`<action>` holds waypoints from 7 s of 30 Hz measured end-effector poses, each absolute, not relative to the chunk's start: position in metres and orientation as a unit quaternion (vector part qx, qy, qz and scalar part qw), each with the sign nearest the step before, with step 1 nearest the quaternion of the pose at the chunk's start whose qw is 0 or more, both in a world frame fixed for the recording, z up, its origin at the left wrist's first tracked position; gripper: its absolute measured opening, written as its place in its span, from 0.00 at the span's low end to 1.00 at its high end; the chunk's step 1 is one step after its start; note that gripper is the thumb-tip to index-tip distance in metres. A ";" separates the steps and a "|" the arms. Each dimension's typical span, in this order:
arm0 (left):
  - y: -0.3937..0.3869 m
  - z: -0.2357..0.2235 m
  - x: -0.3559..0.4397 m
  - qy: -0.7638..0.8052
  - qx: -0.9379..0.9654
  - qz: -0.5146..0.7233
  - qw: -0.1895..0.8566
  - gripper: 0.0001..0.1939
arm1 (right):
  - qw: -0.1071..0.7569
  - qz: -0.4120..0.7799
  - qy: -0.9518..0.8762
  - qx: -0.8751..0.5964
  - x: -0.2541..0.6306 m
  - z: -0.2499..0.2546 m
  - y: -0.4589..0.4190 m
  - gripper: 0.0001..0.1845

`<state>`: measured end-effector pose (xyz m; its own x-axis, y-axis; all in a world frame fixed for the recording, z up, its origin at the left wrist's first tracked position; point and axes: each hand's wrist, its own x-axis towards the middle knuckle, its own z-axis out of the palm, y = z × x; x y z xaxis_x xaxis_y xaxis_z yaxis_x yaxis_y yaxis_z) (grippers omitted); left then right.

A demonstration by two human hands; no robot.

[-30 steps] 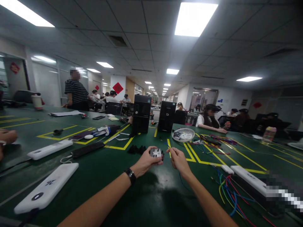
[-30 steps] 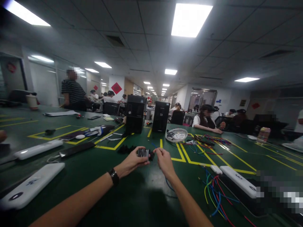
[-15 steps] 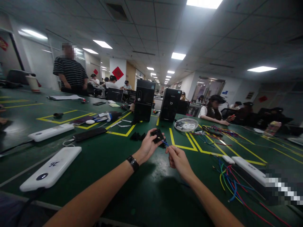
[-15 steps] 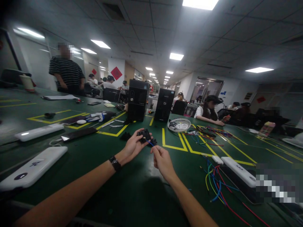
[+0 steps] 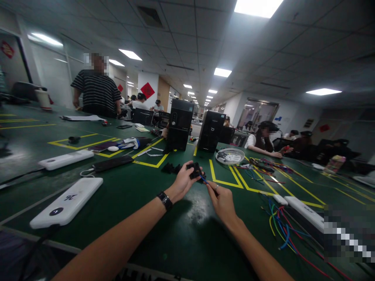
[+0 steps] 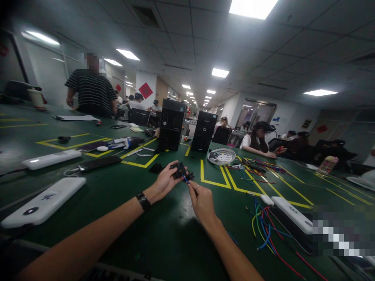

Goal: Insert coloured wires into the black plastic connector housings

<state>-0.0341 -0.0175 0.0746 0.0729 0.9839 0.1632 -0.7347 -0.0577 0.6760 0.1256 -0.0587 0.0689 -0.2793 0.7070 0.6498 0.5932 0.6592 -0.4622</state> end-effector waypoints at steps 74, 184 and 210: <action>-0.022 0.064 -0.032 0.257 0.506 0.645 0.511 0.19 | 0.334 0.149 -0.817 -0.446 0.108 0.066 -0.065 0.15; -0.026 0.076 -0.022 0.195 0.403 0.735 0.509 0.17 | 0.295 0.084 -0.834 -0.459 0.096 0.065 -0.080 0.13; -0.033 0.081 -0.030 0.232 0.482 0.722 0.440 0.07 | 0.392 0.163 -0.800 -0.423 0.084 0.068 -0.085 0.19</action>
<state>-0.0295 -0.0330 0.0814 -0.1490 0.8580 0.4916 -0.4116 -0.5059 0.7581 0.0836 -0.0847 0.0684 -0.3348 0.8050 0.4898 0.5491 0.5891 -0.5928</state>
